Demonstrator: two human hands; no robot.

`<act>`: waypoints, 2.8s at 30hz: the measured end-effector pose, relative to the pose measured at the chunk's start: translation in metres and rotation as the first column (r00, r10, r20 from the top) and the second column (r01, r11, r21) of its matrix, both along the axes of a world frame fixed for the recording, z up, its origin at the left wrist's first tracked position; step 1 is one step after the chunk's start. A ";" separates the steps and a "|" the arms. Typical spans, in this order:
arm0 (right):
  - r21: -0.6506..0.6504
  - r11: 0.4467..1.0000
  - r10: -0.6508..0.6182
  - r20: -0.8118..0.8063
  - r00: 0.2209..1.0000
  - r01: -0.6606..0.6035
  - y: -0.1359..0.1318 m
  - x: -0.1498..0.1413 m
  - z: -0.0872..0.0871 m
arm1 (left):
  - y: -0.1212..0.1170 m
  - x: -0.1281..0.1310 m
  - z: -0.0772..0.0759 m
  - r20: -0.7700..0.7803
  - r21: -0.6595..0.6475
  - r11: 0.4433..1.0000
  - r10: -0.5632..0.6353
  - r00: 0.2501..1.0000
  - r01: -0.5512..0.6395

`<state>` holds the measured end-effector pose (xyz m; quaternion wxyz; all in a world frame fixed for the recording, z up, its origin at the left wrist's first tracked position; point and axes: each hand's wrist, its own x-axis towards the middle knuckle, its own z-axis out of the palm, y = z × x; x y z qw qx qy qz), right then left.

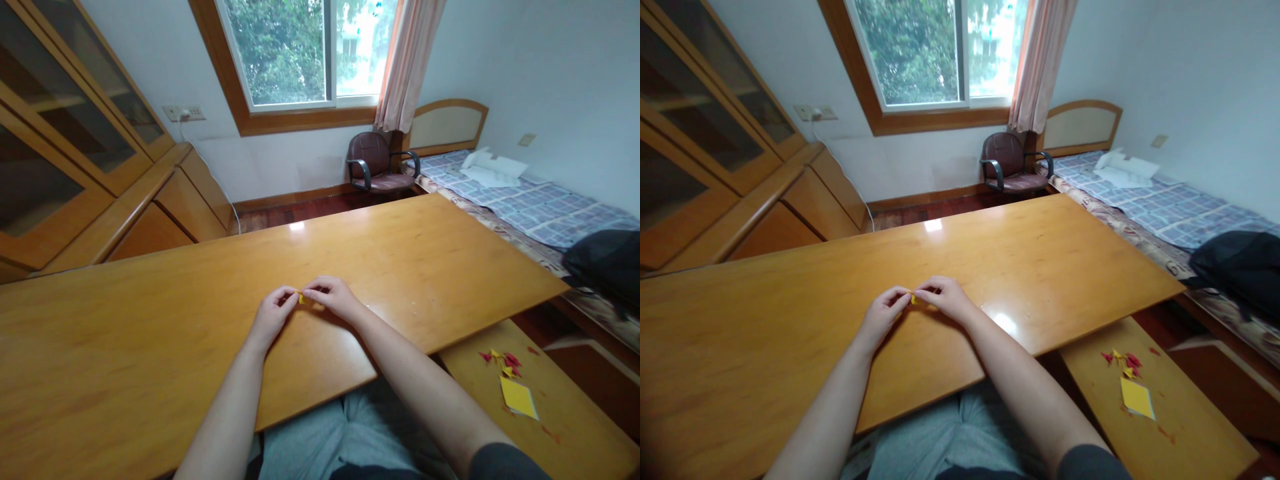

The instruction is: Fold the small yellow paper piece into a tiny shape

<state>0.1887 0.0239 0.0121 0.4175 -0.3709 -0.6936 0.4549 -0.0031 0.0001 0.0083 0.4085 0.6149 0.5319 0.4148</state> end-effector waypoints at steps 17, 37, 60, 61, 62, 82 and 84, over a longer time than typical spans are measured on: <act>-0.134 0.991 0.006 -0.068 0.998 -0.015 0.003 -0.002 -0.003 | -0.004 0.001 0.001 0.129 -0.068 0.997 -0.018 0.992 0.027; -0.034 0.999 -0.003 0.014 1.000 0.003 0.000 -0.001 -0.006 | -0.004 0.001 0.008 0.253 -0.233 0.971 0.012 0.968 0.049; -0.084 0.995 -0.054 0.014 0.998 0.055 0.001 -0.002 -0.006 | -0.002 0.001 0.003 0.355 -0.257 0.966 0.079 0.931 0.016; -0.094 0.994 -0.058 0.010 0.998 0.059 0.002 -0.002 -0.007 | -0.002 0.001 0.003 0.358 -0.257 0.966 0.076 0.930 0.020; -0.102 0.993 -0.063 0.007 0.998 0.064 0.002 -0.002 -0.008 | -0.002 0.001 0.003 0.361 -0.258 0.966 0.072 0.930 0.025; -0.226 0.974 -0.027 -0.215 0.976 -0.023 0.005 -0.001 -0.015 | -0.006 0.008 0.011 0.342 -0.374 0.920 0.024 0.939 0.113; -0.273 0.960 -0.020 -0.277 0.961 -0.058 0.005 -0.001 -0.017 | -0.006 0.008 0.012 0.355 -0.375 0.921 0.035 0.934 0.108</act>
